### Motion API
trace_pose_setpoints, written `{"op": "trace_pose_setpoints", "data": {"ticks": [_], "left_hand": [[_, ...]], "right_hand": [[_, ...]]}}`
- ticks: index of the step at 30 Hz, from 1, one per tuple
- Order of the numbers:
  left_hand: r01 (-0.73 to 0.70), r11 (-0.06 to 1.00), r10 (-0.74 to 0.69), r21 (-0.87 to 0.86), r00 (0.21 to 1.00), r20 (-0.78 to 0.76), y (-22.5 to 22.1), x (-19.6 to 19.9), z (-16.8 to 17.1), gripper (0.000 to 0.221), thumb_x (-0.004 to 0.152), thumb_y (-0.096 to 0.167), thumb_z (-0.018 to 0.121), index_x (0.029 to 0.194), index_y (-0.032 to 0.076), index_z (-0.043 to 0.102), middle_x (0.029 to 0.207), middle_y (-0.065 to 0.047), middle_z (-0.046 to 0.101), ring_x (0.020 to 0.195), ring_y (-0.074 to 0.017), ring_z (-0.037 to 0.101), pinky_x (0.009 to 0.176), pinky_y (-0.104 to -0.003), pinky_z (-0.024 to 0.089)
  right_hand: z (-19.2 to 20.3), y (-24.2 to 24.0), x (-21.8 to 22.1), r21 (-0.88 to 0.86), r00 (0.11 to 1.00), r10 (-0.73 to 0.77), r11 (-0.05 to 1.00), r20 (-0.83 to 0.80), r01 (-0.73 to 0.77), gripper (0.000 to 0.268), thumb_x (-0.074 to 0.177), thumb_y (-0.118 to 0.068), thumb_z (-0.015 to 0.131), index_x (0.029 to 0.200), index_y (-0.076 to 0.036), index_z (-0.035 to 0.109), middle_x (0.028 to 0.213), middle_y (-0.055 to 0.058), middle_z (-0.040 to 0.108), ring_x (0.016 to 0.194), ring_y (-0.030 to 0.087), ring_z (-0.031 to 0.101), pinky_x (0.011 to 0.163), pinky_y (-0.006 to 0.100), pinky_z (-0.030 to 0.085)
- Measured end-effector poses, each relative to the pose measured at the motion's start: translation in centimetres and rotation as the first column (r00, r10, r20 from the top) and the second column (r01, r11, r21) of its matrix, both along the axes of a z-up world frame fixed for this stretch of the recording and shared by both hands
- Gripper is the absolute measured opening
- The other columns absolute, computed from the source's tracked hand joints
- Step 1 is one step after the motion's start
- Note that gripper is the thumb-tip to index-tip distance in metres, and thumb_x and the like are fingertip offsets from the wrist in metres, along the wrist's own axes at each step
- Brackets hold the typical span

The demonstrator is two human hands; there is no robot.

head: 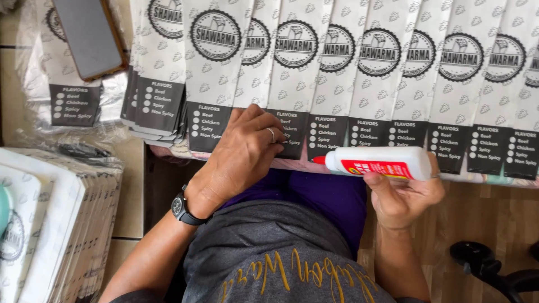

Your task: The person labels and glues paper bags by hand. The person places adhesive onto the tabs of shawarma-branded paper sleeves, folds the edges to seal them, and gathers the completed sleeves into a stack.

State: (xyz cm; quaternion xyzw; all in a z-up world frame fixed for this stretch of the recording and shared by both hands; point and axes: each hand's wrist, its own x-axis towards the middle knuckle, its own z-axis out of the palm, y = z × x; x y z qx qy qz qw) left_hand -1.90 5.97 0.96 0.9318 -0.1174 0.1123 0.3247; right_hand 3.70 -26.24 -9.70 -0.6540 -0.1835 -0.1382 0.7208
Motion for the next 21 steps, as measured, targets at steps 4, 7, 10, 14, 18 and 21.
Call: {"op": "trace_pose_setpoints", "data": {"ticks": [4,7,10,14,18,21], "left_hand": [[-0.001,1.0,0.002,0.022,0.998,-0.06,0.3,-1.0,0.1,0.016,0.077,0.01,0.083,0.09,0.007,0.074,0.101,-0.003,0.07,0.102,-0.0255,0.059,0.089,-0.036,0.042],[0.003,1.0,-0.004,-0.009,0.995,-0.097,0.4,-1.3,0.6,0.027,0.071,0.009,0.086,0.093,0.004,0.073,0.105,-0.005,0.07,0.105,-0.027,0.059,0.091,-0.037,0.042],[-0.001,0.999,-0.004,-0.038,0.993,-0.117,0.5,-1.5,1.0,0.032,0.068,0.008,0.088,0.096,0.003,0.073,0.108,-0.006,0.07,0.107,-0.0274,0.059,0.093,-0.037,0.042],[-0.011,0.998,0.004,-0.06,0.993,-0.116,0.4,-1.5,1.2,0.033,0.069,0.008,0.089,0.098,0.002,0.074,0.109,-0.007,0.071,0.108,-0.0273,0.059,0.094,-0.037,0.042],[-0.015,0.998,0.008,-0.063,0.993,-0.115,0.4,-1.6,0.5,0.03,0.072,0.009,0.087,0.098,0.003,0.074,0.11,-0.006,0.071,0.109,-0.0264,0.06,0.095,-0.037,0.042],[-0.035,0.998,0.031,-0.045,0.996,-0.084,0.2,-1.5,-0.3,0.02,0.077,0.008,0.083,0.095,0.005,0.073,0.106,-0.003,0.069,0.108,-0.0241,0.059,0.094,-0.036,0.042]], "right_hand": [[2.3,4.0,-0.2,-0.06,0.995,0.092,0.994,-0.029,-0.094,0.044,0.075,-0.001,0.087,0.106,0.003,0.056,0.095,0.021,0.072,0.098,0.027,0.074,0.092,0.041,0.061],[1.8,4.8,0.1,-0.081,0.986,0.157,0.984,-0.053,-0.161,0.043,0.075,0.001,0.086,0.106,0.005,0.056,0.094,0.023,0.072,0.099,0.029,0.074,0.091,0.042,0.061],[1.9,6.8,-0.4,-0.083,0.976,0.206,0.974,-0.073,-0.212,0.042,0.076,0.001,0.086,0.105,0.006,0.057,0.093,0.023,0.072,0.099,0.03,0.073,0.088,0.042,0.06],[2.3,9.2,-1.1,-0.059,0.969,0.236,0.969,-0.077,-0.241,0.042,0.074,0.001,0.088,0.103,0.007,0.058,0.089,0.023,0.073,0.096,0.031,0.074,0.086,0.041,0.06],[2.6,6.2,-0.7,-0.109,0.976,0.192,0.973,-0.099,-0.202,0.043,0.075,-0.003,0.088,0.106,0.005,0.057,0.093,0.019,0.073,0.1,0.023,0.072,0.088,0.039,0.06],[2.7,4.3,-0.6,-0.135,0.993,0.104,0.985,-0.062,-0.111,0.048,0.075,-0.007,0.09,0.109,0.003,0.058,0.096,0.018,0.071,0.104,0.023,0.071,0.096,0.038,0.057]]}}
